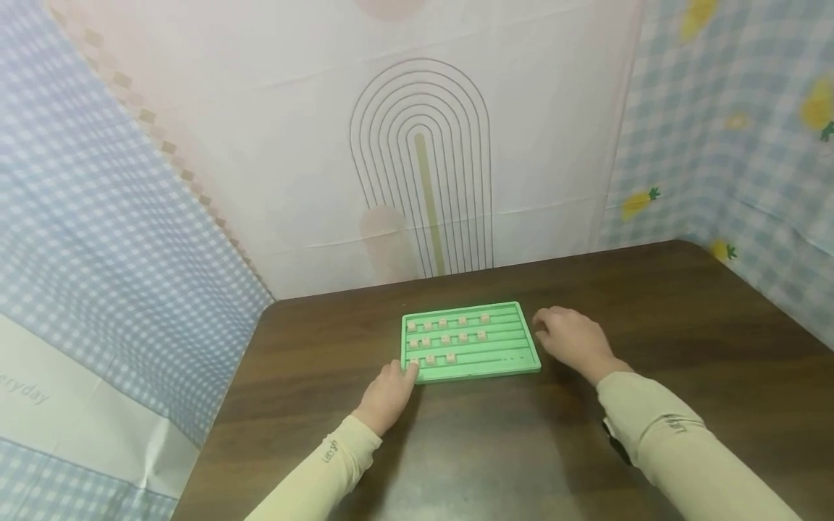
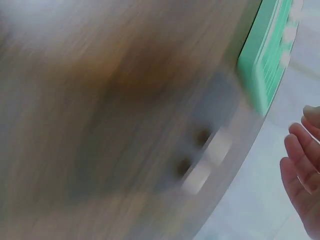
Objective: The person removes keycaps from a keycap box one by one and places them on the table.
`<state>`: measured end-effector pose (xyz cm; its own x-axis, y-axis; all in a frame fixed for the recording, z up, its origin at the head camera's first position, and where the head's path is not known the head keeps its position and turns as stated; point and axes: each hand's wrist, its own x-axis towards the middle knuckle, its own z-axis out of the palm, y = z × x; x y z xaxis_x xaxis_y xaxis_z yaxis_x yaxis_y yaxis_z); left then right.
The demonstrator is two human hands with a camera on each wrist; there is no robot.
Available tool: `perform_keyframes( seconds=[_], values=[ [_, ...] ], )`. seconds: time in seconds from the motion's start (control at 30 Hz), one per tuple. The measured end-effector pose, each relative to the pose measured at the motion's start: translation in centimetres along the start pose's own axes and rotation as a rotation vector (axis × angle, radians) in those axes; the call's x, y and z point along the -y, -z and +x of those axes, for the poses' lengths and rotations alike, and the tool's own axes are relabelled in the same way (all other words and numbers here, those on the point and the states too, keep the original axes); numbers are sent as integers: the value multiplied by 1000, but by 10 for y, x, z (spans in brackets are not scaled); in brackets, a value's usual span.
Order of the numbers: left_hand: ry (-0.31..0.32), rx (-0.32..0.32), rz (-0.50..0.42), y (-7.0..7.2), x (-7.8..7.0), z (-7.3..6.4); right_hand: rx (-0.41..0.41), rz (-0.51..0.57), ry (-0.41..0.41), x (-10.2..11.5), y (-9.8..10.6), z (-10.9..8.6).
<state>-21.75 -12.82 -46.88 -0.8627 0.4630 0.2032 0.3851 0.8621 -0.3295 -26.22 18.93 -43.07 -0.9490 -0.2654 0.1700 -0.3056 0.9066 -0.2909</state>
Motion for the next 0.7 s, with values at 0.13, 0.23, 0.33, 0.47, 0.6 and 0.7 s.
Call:
perform_keyframes(
  seconds=[0.13,0.23,0.33,0.47,0.6,0.7],
  values=[
    [15,26,-12,2,0,0,38,25,55,35,-19,16],
    [14,44,-1,3,0,0,58,21,102,59,-35,23],
    [10,60,21,3,-1,0,61,23,138,78,-50,27],
    [9,70,31,2,-2,0,46,14,174,98,-62,30],
    [13,39,45,2,-2,-1,33,-22,198,108,-69,32],
    [20,8,57,2,-1,-1,8,-54,222,112,-73,33]
  ],
)
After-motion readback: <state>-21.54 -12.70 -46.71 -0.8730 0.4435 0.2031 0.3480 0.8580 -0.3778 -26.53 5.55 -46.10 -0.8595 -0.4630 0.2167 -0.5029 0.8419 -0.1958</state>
